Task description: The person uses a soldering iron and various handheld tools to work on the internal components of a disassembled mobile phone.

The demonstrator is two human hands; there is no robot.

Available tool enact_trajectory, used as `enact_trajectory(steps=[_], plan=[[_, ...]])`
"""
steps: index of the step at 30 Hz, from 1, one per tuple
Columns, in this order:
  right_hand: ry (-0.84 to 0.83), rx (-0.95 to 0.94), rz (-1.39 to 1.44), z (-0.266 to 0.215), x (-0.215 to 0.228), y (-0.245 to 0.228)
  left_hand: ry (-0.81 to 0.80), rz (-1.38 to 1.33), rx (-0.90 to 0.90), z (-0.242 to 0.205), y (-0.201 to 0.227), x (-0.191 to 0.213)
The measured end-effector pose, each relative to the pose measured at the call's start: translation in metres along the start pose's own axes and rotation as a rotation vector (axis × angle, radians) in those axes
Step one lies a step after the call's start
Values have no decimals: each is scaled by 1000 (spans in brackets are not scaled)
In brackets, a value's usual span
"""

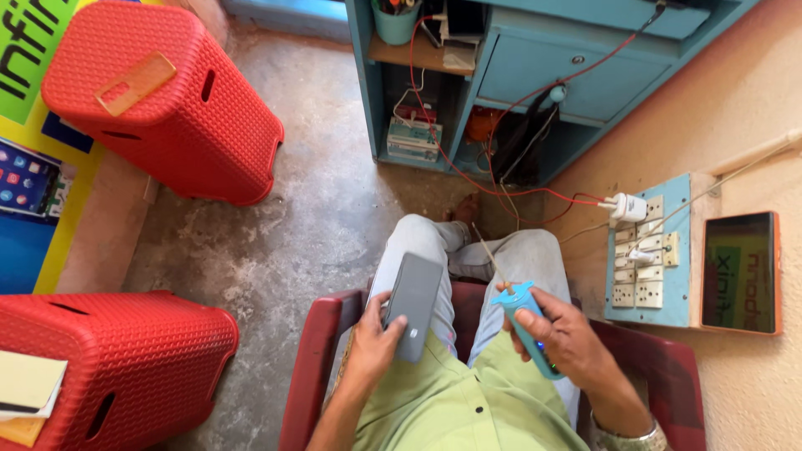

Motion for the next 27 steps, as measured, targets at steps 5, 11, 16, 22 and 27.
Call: enact_trajectory(steps=[5, 11, 16, 22, 27], plan=[[16, -33, -5, -2, 15, 1, 20, 326, -166, -12, -37, -2], [58, -70, 106, -2, 25, 17, 28, 572, -127, -27, 3, 7], [107, 3, -81, 22, -4, 49, -96, 62, -380, -17, 65, -12], [214, 189, -435, 30, -59, 25, -206, -769, -141, 27, 109, -71], [30, 303, -742, 36, -29, -38, -132, -1071, -24, 50, 103, -82]])
Point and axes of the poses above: each hand's wrist, its own z-axis towards the middle knuckle, its own x-axis out of the back of the hand, y = z × x, the point moved 1 cm from there along z, towards the middle knuckle, and after that the axes turned 7 degrees about -y, right-handed, at the moved point
